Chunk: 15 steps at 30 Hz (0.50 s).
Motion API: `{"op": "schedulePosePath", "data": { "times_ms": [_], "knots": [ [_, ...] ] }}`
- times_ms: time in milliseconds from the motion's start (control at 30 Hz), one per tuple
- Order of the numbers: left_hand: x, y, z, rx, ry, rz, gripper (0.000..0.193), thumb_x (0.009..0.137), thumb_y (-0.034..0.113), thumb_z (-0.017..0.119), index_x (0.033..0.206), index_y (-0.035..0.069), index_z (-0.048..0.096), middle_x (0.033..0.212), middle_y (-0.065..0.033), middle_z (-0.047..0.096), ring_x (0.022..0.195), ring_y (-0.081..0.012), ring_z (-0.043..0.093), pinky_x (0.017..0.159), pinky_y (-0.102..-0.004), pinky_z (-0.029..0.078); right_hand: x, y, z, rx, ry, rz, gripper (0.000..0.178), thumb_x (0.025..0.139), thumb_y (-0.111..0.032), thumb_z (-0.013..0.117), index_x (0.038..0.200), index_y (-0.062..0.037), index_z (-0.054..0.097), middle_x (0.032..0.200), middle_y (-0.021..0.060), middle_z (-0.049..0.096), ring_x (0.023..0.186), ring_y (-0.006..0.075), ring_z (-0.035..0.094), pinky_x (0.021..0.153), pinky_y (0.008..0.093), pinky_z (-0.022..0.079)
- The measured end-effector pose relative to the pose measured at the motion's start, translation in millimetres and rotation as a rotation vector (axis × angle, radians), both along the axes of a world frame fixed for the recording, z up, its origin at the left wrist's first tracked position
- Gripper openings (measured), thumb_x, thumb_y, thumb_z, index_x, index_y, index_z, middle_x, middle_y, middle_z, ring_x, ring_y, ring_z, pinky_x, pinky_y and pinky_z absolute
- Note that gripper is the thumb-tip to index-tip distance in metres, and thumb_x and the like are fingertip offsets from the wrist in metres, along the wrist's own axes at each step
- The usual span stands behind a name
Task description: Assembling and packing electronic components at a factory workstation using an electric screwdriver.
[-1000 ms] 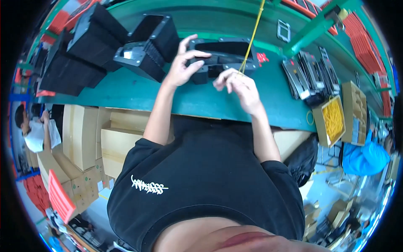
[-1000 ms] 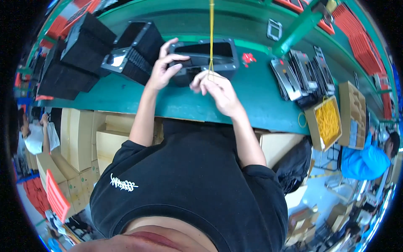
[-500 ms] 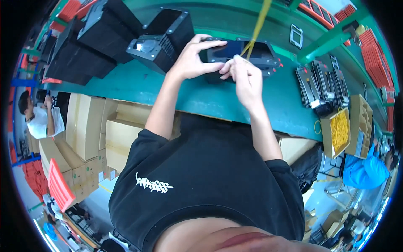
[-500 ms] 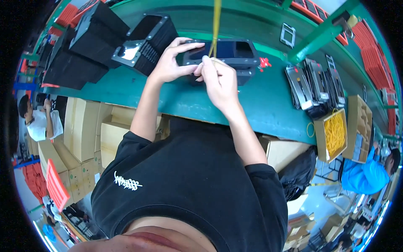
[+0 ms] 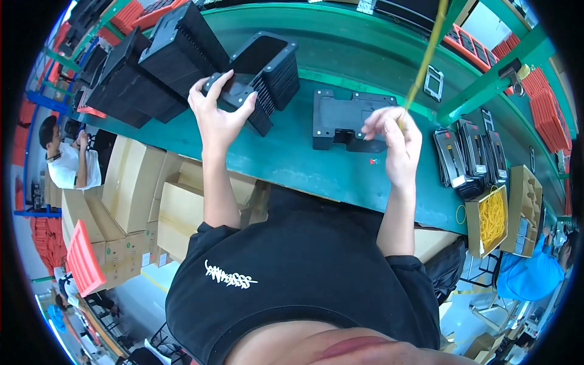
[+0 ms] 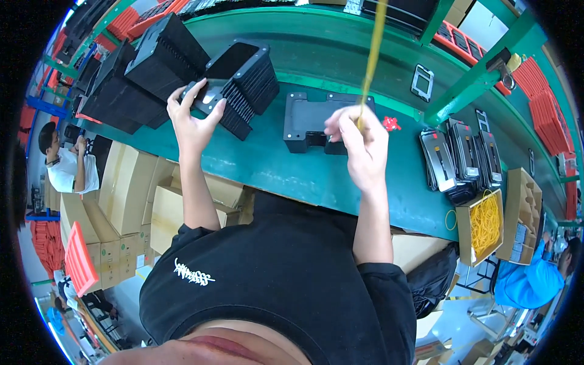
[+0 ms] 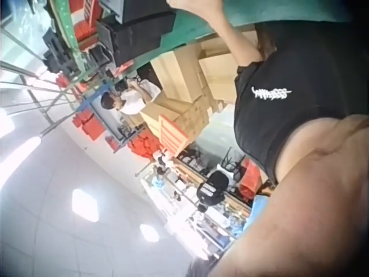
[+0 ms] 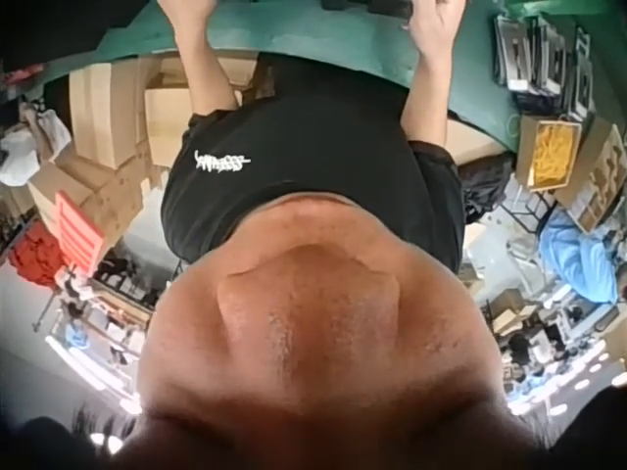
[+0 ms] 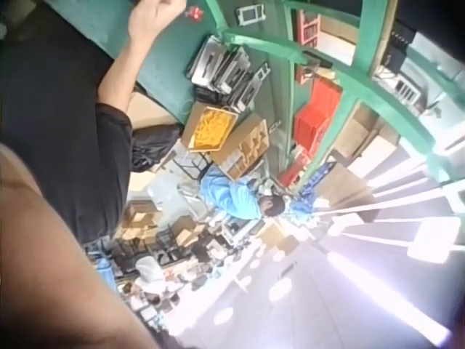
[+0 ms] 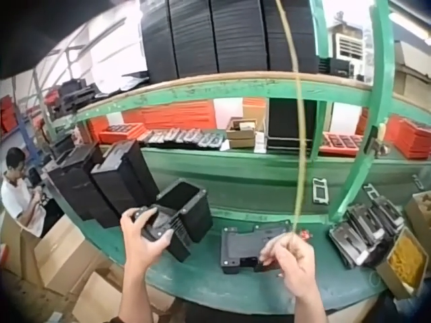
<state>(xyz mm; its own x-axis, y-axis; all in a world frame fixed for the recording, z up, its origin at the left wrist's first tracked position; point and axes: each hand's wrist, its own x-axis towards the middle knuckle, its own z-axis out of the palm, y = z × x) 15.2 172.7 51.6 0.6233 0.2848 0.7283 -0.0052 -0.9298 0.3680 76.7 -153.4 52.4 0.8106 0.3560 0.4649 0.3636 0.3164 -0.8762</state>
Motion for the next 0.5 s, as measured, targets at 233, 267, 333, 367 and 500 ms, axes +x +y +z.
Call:
{"op": "schedulePosePath", "data": {
  "times_ms": [233,267,333,367,500],
  "knots": [
    [1.7,9.1,-10.5,-0.134,0.063,0.033,0.067,0.07,0.033,0.089,0.129,0.015,0.066,0.13,-0.0232,0.05,0.126,-0.0391,0.045,0.106,-0.0487,0.042,-17.1,-16.9,55.2,-0.237,-0.067,-0.457,0.07,0.094,-0.017,0.068,0.153,0.0006,0.035,0.144,0.0205,0.052,0.107,0.0244,0.068,0.082,0.0306,0.055],
    [3.3,11.2,-11.5,-0.188,0.068,-0.006,0.068,0.07,0.033,0.089,0.131,0.015,0.065,0.132,-0.0236,0.048,0.126,-0.0393,0.045,0.107,-0.0481,0.042,-24.1,-23.9,63.2,-0.281,-0.113,-0.548,0.073,0.092,-0.015,0.069,0.154,0.0002,0.034,0.146,0.0207,0.05,0.111,0.0257,0.066,0.086,0.0326,0.054],
    [8.4,12.0,-12.9,-0.242,0.087,-0.06,0.069,0.071,0.034,0.089,0.132,0.015,0.064,0.133,-0.024,0.047,0.127,-0.0395,0.045,0.107,-0.0475,0.042,-34.8,-41.9,81.0,-0.186,-0.251,-0.674,0.093,0.077,-0.018,0.084,0.155,-0.0015,0.034,0.146,0.0218,0.05,0.117,0.0298,0.063,0.093,0.0378,0.051],
    [13.0,11.3,-15.1,-0.237,0.083,-0.066,0.069,0.072,0.034,0.089,0.133,0.016,0.063,0.135,-0.024,0.045,0.128,-0.0393,0.045,0.108,-0.0469,0.042,-42.6,-51.7,93.9,-0.188,-0.385,-0.681,0.088,0.083,-0.022,0.078,0.155,-0.0001,0.033,0.148,0.0238,0.048,0.123,0.0336,0.06,0.097,0.0411,0.05],
    [6.6,19.7,-20.7,-0.226,0.105,-0.058,0.068,0.075,0.035,0.088,0.134,0.017,0.062,0.138,-0.0242,0.04,0.13,-0.0388,0.043,0.108,-0.0456,0.041,-66.0,-70.3,136.0,-0.119,-0.628,-0.601,0.082,0.091,-0.035,0.07,0.154,0.0019,0.032,0.147,0.0302,0.047,0.131,0.0441,0.055,0.1,0.0488,0.051]
  ]
}}
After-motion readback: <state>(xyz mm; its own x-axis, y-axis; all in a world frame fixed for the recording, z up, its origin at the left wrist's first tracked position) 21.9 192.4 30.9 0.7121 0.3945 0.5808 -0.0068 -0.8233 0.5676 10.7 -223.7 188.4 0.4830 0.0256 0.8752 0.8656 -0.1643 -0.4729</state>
